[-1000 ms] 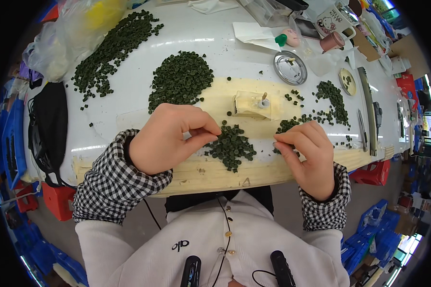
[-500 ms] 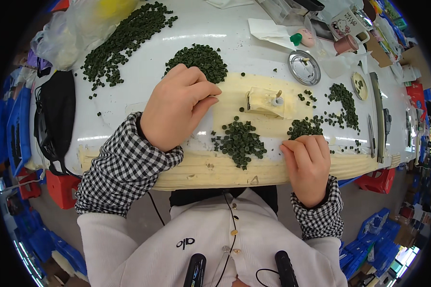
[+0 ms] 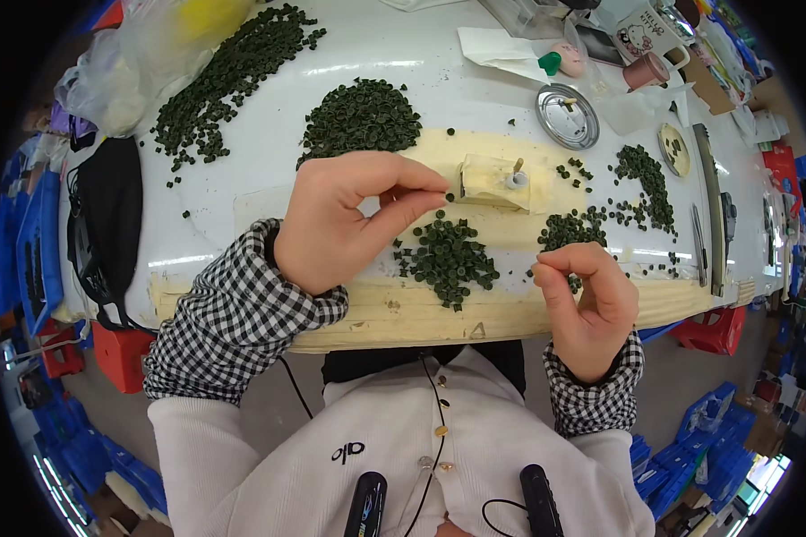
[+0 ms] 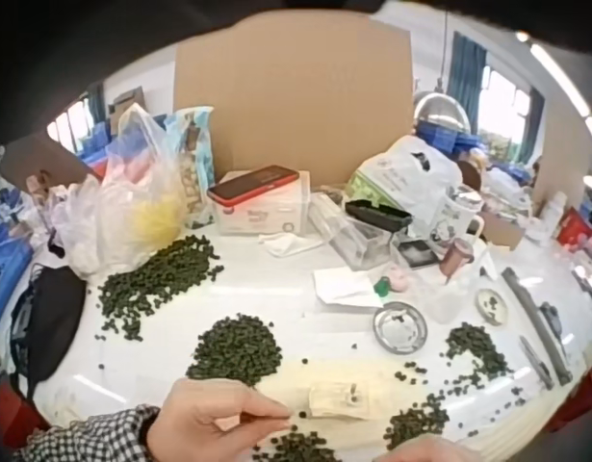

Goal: Assembling small green and black plastic components into a yellow plastic base at a factory workbench.

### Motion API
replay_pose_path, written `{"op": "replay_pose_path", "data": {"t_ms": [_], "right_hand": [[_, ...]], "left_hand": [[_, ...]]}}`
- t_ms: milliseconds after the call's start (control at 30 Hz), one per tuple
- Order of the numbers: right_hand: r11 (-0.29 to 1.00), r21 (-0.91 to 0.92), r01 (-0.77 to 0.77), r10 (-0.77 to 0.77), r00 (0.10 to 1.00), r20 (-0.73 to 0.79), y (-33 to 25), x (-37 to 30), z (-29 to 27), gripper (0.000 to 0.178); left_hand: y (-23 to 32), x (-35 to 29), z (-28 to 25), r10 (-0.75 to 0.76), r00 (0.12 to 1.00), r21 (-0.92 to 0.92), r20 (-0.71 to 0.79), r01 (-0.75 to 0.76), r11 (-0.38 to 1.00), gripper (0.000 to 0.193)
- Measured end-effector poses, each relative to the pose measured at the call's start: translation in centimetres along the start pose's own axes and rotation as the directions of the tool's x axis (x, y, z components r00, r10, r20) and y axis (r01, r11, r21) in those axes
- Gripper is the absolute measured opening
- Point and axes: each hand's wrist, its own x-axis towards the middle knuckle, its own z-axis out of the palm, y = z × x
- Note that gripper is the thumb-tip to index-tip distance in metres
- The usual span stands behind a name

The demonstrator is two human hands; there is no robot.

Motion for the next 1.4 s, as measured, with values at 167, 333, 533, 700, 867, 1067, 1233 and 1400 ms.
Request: {"op": "replay_pose_path", "data": {"t_ms": [167,333,533,700,867,1067,1233,1400], "right_hand": [[0.856,0.462,-0.233,0.194,0.972,0.131,-0.6,1.2,1.4,0.014],[0.776,0.569,-0.272,0.189,0.961,0.201,-0.9,2.0,2.4,0.018],[0.735,0.621,-0.272,0.179,0.961,0.208,-0.7,2.3,3.3,0.016],[0.680,0.669,-0.300,0.196,0.954,0.228,-0.5,2.3,3.8,0.015],[0.743,0.636,-0.210,0.129,0.977,0.171,-0.4,2.2,4.1,0.013],[0.839,0.521,-0.158,0.115,0.987,0.114,-0.7,2.2,4.3,0.014],[0.869,0.480,-0.117,0.092,0.993,0.076,-0.7,2.0,4.5,0.014],[0.910,0.414,-0.026,0.023,1.000,0.012,-0.7,2.2,4.7,0.013]], "left_hand": [[0.3,-0.6,0.3,-0.261,0.938,-0.629,0.229,0.348,0.696,0.019],[0.4,-0.8,0.3,-0.291,0.917,-0.672,0.273,0.398,0.625,0.018],[0.8,-1.2,0.5,-0.288,0.923,-0.646,0.255,0.384,0.659,0.016],[0.9,-1.4,0.6,-0.279,0.925,-0.673,0.256,0.378,0.636,0.016],[1.2,-1.6,0.6,-0.327,0.905,-0.661,0.271,0.422,0.620,0.015],[1.2,-1.6,0.8,-0.322,0.921,-0.692,0.220,0.380,0.614,0.014],[1.2,-1.9,0.9,-0.303,0.937,-0.679,0.174,0.337,0.652,0.015],[1.1,-2.1,1.2,-0.236,0.968,-0.632,0.088,0.237,0.738,0.017]]}}
